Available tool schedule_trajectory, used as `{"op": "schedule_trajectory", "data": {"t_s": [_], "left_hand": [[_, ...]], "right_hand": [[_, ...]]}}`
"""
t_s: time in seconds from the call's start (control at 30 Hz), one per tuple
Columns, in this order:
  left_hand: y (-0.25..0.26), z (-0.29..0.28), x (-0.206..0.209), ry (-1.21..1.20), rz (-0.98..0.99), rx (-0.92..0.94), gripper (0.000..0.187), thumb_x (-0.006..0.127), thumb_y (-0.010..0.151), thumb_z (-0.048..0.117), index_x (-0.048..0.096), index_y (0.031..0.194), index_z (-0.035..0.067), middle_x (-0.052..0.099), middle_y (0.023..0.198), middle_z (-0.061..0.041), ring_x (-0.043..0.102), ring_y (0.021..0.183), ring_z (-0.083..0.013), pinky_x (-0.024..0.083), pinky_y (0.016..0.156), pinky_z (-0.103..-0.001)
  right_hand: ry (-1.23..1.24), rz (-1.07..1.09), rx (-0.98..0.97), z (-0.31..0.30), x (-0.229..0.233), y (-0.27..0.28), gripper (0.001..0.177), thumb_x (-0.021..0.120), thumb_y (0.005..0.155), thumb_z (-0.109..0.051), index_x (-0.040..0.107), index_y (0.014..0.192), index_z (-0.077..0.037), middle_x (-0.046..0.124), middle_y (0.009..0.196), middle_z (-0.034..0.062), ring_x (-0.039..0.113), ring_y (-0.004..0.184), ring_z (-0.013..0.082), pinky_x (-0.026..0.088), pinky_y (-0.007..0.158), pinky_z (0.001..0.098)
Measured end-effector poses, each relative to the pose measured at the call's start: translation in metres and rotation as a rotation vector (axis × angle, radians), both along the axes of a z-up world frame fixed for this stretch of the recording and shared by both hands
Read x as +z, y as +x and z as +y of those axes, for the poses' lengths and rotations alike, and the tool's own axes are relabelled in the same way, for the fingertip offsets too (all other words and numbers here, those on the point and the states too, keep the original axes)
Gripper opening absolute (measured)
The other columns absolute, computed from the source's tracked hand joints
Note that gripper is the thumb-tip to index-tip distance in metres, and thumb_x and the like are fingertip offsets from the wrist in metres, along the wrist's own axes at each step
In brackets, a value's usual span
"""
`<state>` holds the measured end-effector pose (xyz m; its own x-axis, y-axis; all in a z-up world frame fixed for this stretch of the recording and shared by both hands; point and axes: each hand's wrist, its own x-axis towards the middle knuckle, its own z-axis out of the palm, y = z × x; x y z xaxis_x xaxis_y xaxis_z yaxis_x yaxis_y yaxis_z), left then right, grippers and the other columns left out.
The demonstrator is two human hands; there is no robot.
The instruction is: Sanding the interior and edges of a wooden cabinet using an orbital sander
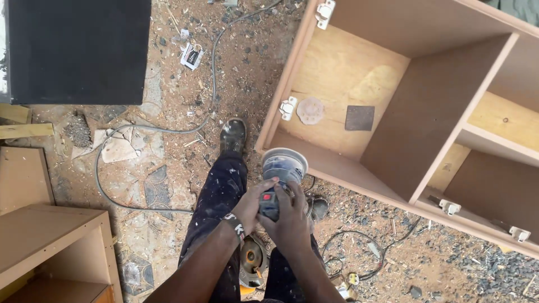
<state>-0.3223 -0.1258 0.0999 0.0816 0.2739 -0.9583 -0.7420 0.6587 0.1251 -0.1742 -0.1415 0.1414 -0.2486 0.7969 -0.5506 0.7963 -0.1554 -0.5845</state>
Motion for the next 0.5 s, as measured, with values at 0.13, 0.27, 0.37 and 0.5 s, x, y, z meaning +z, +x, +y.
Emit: {"op": "schedule_trajectory", "data": {"t_s": [0.13,0.27,0.37,0.5], "left_hand": [[-0.070,0.012,0.016,-0.009,-0.141,0.036,0.019,0.082,0.108,0.032,0.085,0.120,0.017,0.089,0.110,-0.007,0.086,0.099,-0.0226,0.068,0.093,-0.040],[-0.131,0.044,0.013,-0.156,-0.249,-0.021,0.016,0.083,0.109,0.032,0.085,0.116,0.018,0.086,0.102,-0.002,0.083,0.092,-0.0208,0.067,0.085,-0.039],[-0.160,0.101,0.000,-0.213,-0.394,-0.210,0.034,0.082,0.109,0.045,0.081,0.128,0.017,0.087,0.106,-0.007,0.084,0.090,-0.0269,0.069,0.072,-0.042],[-0.181,0.192,-0.015,-0.219,-0.457,-0.467,0.046,0.076,0.110,0.052,0.080,0.135,0.013,0.089,0.112,-0.013,0.086,0.093,-0.0348,0.072,0.071,-0.050]], "right_hand": [[0.111,0.063,0.128,0.015,0.004,-0.055,0.099,0.091,0.095,-0.068,0.056,0.172,-0.017,0.043,0.186,0.0154,0.060,0.161,0.0448,0.070,0.092,0.0667],[-0.006,0.014,0.098,0.065,0.043,-0.124,0.098,0.098,0.092,-0.052,0.055,0.173,-0.018,0.055,0.185,0.0082,0.070,0.148,0.0410,0.068,0.101,0.0588],[-0.194,-0.093,-0.077,0.140,0.080,-0.164,0.100,0.099,0.087,-0.051,0.053,0.171,-0.020,0.061,0.181,0.0057,0.078,0.132,0.0477,0.069,0.097,0.0654],[-0.183,-0.218,-0.244,0.225,0.080,-0.206,0.083,0.099,0.082,-0.043,0.057,0.151,-0.023,0.075,0.158,0.0070,0.084,0.104,0.0521,0.064,0.079,0.0710]]}}
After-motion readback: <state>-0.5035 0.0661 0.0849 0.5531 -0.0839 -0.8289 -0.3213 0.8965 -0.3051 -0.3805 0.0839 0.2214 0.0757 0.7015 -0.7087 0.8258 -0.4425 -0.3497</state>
